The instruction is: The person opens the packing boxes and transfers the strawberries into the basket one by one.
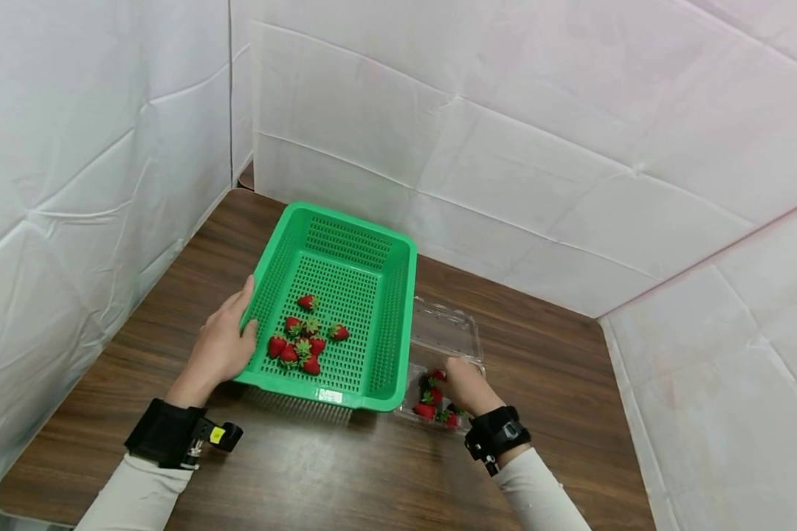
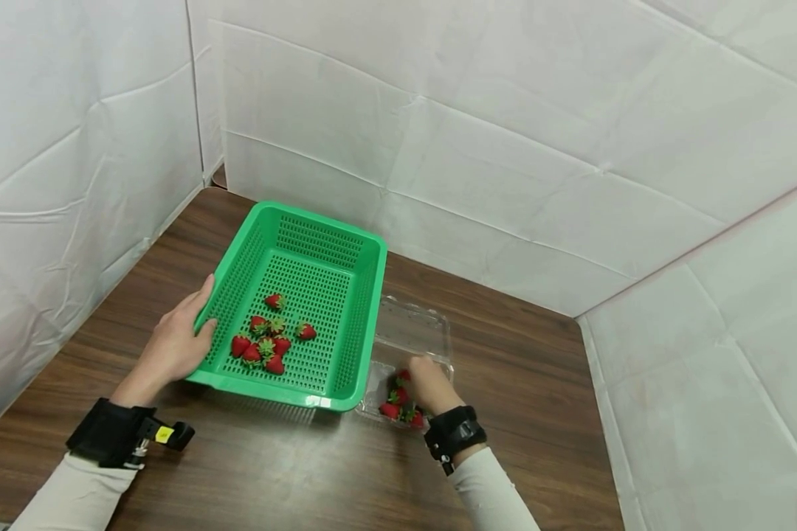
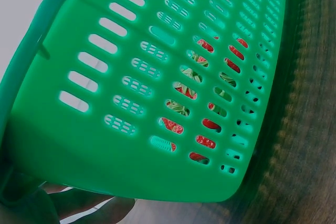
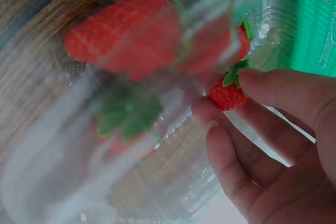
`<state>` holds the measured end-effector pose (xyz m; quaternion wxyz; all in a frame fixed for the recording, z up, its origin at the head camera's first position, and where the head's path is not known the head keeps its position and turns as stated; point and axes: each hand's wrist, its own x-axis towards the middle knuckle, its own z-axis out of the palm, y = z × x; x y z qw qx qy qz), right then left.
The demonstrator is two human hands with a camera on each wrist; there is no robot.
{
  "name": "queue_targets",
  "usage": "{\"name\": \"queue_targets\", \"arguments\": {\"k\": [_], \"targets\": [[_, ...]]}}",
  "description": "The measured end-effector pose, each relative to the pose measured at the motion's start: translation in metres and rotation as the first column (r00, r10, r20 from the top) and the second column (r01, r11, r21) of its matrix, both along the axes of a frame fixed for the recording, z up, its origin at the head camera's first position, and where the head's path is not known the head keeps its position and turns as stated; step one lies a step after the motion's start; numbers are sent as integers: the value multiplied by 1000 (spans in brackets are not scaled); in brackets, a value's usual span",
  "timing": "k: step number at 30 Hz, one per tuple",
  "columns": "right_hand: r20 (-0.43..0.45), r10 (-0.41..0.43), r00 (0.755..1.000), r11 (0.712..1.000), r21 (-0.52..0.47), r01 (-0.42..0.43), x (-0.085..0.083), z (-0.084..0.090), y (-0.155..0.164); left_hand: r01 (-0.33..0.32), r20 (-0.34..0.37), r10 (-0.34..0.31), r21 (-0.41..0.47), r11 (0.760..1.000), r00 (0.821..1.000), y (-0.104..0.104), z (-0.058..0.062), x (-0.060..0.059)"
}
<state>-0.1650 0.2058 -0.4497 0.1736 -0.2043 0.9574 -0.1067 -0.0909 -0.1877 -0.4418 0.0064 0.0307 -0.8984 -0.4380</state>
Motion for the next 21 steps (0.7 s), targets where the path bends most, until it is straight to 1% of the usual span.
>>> {"name": "queue_targets", "arguments": {"k": [2, 4, 9, 11, 17, 21], "targets": [[-12, 3, 1000, 1000, 0, -3, 0, 2, 1, -1, 0, 1, -2, 1000, 1000, 0, 0, 0], [-31, 23, 999, 1000, -10, -23, 0, 3, 2, -1, 3, 1, -4, 1000, 1000, 0, 0, 0], [-54, 71, 996, 995, -70, -74, 0, 10, 3, -2, 4, 2, -1, 1000, 1000, 0, 0, 0], [-63, 72, 995, 993, -88, -77, 0, 15, 1, -3, 3, 3, -1, 1000, 1000, 0, -1, 0], [-162, 104, 981, 984, -124, -124, 1, 28, -5, 0, 8, 0, -3, 1000, 1000, -1, -1, 0], [-199, 115, 973, 977, -153, -146, 0, 41, -10, 4, 9, -4, -1, 1000, 1000, -1, 0, 0]]}}
